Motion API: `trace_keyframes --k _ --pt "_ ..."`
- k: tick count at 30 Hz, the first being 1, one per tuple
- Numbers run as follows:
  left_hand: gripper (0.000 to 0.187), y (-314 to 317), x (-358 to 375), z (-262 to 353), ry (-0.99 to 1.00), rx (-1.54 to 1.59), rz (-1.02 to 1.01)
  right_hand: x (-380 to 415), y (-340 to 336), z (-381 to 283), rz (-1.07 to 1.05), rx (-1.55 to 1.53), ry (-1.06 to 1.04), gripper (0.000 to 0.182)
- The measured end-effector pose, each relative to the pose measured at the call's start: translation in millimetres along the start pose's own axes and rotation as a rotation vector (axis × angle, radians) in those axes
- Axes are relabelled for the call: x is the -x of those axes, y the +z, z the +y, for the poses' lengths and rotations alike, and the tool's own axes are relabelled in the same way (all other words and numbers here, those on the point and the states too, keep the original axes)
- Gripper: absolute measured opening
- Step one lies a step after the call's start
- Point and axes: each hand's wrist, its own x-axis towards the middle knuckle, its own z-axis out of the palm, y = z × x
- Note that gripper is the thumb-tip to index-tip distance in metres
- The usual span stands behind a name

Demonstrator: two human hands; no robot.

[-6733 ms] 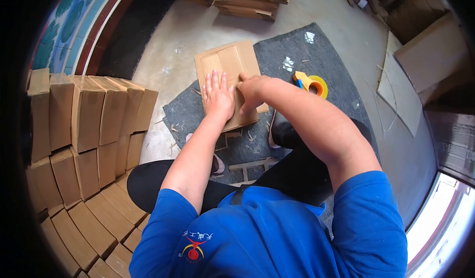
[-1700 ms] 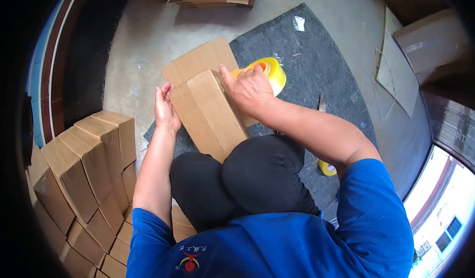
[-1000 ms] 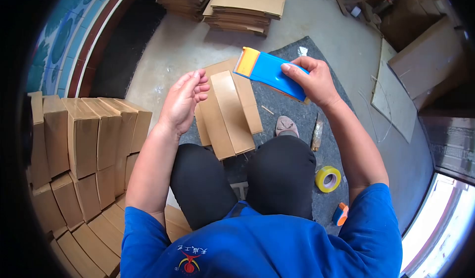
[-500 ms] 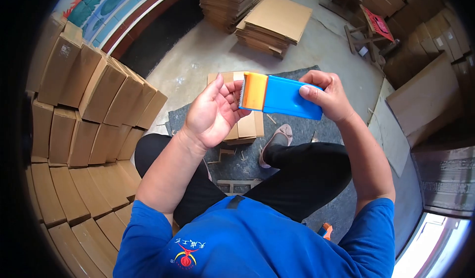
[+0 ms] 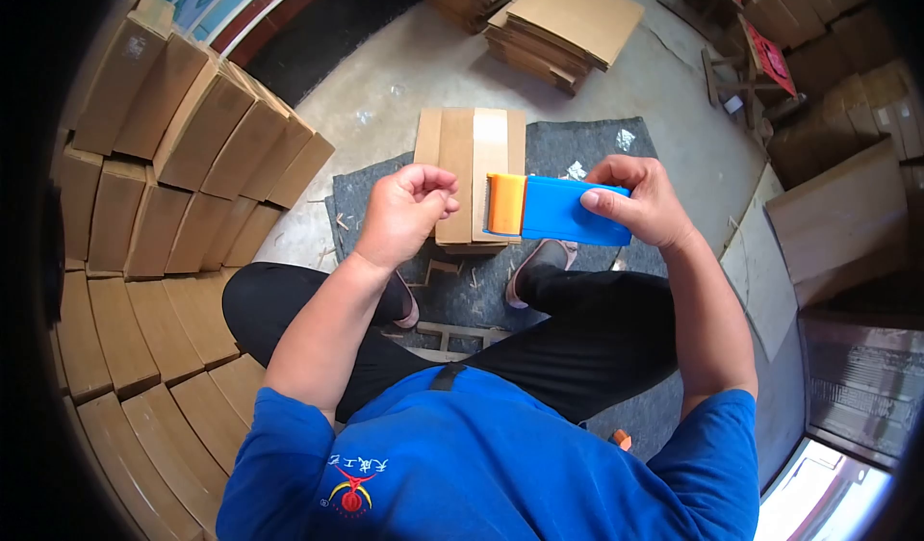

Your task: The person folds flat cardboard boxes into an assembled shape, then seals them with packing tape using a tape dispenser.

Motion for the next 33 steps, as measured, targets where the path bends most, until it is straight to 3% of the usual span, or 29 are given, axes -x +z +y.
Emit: trace_keyframes --k 2,3,4,5,7,8,10,12,13,14,15,17,19,23,24,27,29,33 --pt "0.024 -38.1 -11.5 -18.6 0.282 -0.442 0.216 1.7 -8.6 8.3 0.041 0.014 -0.011 0.041" --pt "0.031 -66.1 -18.0 -23.4 0.208 -0.841 0.192 2.0 -11.5 9.6 0.058 0.006 -0.011 0.043" --pt "0.035 -84.9 -21.0 -51.0 0.296 -1.428 0.33 3.0 -13.1 11.4 0.054 0.011 -0.008 0.043" --pt "0.034 -98.0 -20.8 -54.0 0.209 -1.608 0.433 3.6 -14.6 13.0 0.075 -0.021 -0.03 0.045" --pt "0.032 -110.3 -16.9 -43.8 -0.21 -1.672 0.238 2.2 -18.8 15.2 0.098 -0.038 -0.09 0.048" --pt "0.031 -116.5 -25.0 -32.8 -0.4 -1.437 -0.022 2.1 -19.4 17.5 0.094 -0.036 -0.087 0.048" --pt "0.037 -128.2 -29.1 -83.9 -0.286 -0.997 0.068 1.7 -19.5 20.3 0.091 -0.145 -0.102 0.049" --pt "0.057 -88.1 -8.5 -55.4 -0.213 -1.155 0.025 0.3 -18.0 18.5 0.08 -0.167 -0.088 0.049" --pt "0.062 -65.1 3.9 -62.7 0.052 -1.114 0.114 -1.0 -16.6 18.4 0.08 -0.162 -0.093 0.049" --pt "0.063 -53.2 0.2 -64.3 0.133 -0.721 0.001 -1.9 -15.2 17.8 0.079 -0.158 -0.097 0.048" --pt "0.063 -34.4 0.2 -48.0 -0.17 -0.149 -0.181 -2.7 -13.5 16.2 0.072 -0.154 -0.093 0.048" --pt "0.066 -7.3 10.1 -21.5 -0.414 0.6 -0.341 -4.2 -9.0 12.2 0.045 -0.105 -0.079 0.048" --pt "0.066 16.5 10.5 -12.2 -0.383 0.739 -0.366 -6.2 -3.7 9.7 0.031 -0.092 -0.072 0.048" --pt "0.029 33.6 9.7 -2.0 -0.393 0.928 -0.326 -8.2 4.3 1.3 -0.032 -0.039 0.0 0.045" --pt "0.029 35.3 8.7 -6.0 -0.4 0.928 -0.331 -9.6 6.0 0.0 -0.047 -0.041 -0.001 0.044" --pt "0.017 39.4 7.9 -22.8 -0.377 0.78 -0.11 -14.6 13.8 7.7 -0.079 -0.011 0.099 0.045" --pt "0.016 35.9 6.3 -46.7 -0.367 0.679 -0.084 -21.1 19.7 16.1 -0.148 0.047 0.186 0.046" --pt "0.015 4.8 2.8 -101.5 -0.477 0.536 0.102 -31.4 29.5 35.8 -0.238 0.172 0.303 0.048"
